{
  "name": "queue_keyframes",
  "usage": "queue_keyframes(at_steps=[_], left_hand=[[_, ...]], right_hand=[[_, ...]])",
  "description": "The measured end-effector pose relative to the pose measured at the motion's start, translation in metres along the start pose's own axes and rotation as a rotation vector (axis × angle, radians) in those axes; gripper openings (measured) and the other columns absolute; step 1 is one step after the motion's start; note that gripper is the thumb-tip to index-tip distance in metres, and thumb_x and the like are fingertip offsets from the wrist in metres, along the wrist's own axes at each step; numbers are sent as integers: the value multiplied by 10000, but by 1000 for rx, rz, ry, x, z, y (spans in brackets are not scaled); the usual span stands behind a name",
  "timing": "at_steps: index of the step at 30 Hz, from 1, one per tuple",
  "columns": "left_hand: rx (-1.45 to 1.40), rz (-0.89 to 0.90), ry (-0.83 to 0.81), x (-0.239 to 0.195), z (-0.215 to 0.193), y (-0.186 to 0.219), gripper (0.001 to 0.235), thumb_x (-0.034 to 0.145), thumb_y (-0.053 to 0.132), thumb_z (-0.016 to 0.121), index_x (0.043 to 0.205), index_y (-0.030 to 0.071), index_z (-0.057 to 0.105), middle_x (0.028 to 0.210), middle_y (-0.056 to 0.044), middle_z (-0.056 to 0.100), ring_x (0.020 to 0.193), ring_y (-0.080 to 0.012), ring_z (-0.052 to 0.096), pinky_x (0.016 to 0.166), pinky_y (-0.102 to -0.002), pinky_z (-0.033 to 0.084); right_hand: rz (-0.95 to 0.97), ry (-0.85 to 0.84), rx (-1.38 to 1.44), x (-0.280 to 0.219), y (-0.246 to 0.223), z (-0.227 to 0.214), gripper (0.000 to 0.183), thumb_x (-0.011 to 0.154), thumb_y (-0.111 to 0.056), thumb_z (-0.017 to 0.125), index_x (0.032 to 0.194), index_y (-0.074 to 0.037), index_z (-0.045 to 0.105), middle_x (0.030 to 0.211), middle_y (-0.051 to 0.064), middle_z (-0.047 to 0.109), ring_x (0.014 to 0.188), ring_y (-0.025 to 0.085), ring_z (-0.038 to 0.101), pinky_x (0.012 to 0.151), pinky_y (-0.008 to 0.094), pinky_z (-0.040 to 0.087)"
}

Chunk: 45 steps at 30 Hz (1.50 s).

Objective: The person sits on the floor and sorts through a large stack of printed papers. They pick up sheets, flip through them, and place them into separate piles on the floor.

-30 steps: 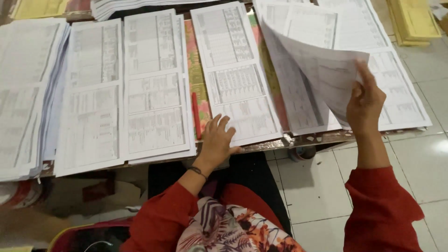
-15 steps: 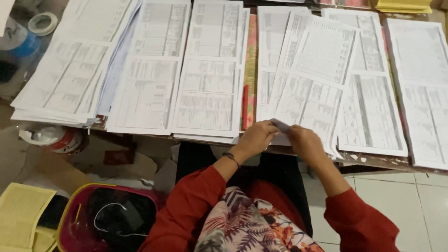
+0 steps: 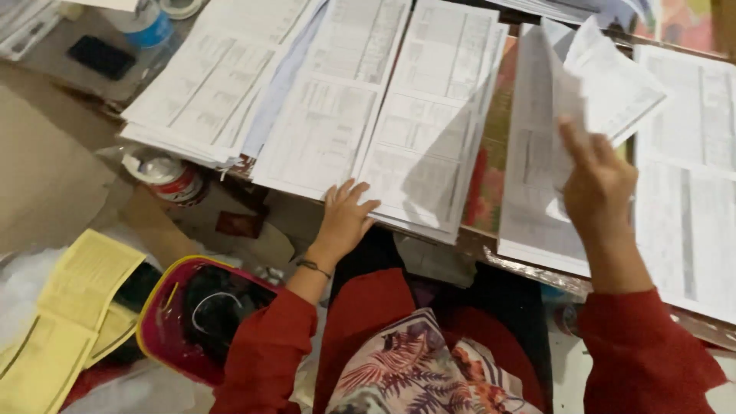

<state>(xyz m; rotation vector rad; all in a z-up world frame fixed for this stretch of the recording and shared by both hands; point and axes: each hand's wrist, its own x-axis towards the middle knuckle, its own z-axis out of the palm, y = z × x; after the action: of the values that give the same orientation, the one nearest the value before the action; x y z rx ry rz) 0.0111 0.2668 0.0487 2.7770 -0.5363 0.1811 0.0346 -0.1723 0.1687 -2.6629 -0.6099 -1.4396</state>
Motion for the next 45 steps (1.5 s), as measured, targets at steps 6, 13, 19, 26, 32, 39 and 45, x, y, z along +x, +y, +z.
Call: queue_keyframes(at_steps=[6,13,19,26,32,39,45], left_hand=[[6,67,-83,13,7,-3,767,803,388,869,1469,232,521,1506,-109,519,1427,-331,459,1171,-640,274],[1,168,67,20,5,-2,122,935,182,731,1045,140,764,1159,-70,693,1244,-280,612,1126,-536,348],[-444,135,245,31,-55,16,255,937,61,710,1183,126,707,1222,-94,688,1202,-336,670,1073,-507,489],[-570,-40,272,20,-41,-38,208,1031,171,662,1217,98,719,1169,-116,719,1111,-339,720,951,-423,583],[-869,-267,118,5,-33,-13,229,1018,165,682,1192,26,733,1092,-204,757,1044,-375,751,859,-406,637],[-1222,-264,126,-9,-3,36,296,1008,88,674,1274,-40,693,1089,-321,736,971,-363,757,818,-405,640],[-1084,-196,24,-3,-13,44,353,1035,134,646,1366,16,668,1191,-281,731,1032,-352,750,857,-451,615]], right_hand=[[-197,-175,283,-43,-136,100,134,948,-128,670,991,-149,794,1135,32,745,893,229,727,753,313,554],[83,-612,348,5,-228,47,261,929,-201,683,1116,-40,768,1096,118,740,769,301,773,621,380,616],[341,-718,591,-12,-179,87,267,867,-142,767,1078,18,739,949,190,717,849,494,712,703,555,574],[830,-565,870,36,-146,33,245,1036,-303,745,991,-68,794,766,63,675,710,123,547,624,297,424],[512,-603,723,-10,-173,77,188,975,-139,779,1029,41,787,912,234,768,927,445,737,841,471,566],[581,-563,769,-37,-194,91,186,940,-113,813,985,59,762,923,265,756,967,472,722,880,513,551],[496,-588,580,-54,-201,102,79,947,-119,718,989,-65,757,837,149,744,825,383,738,743,443,575]])
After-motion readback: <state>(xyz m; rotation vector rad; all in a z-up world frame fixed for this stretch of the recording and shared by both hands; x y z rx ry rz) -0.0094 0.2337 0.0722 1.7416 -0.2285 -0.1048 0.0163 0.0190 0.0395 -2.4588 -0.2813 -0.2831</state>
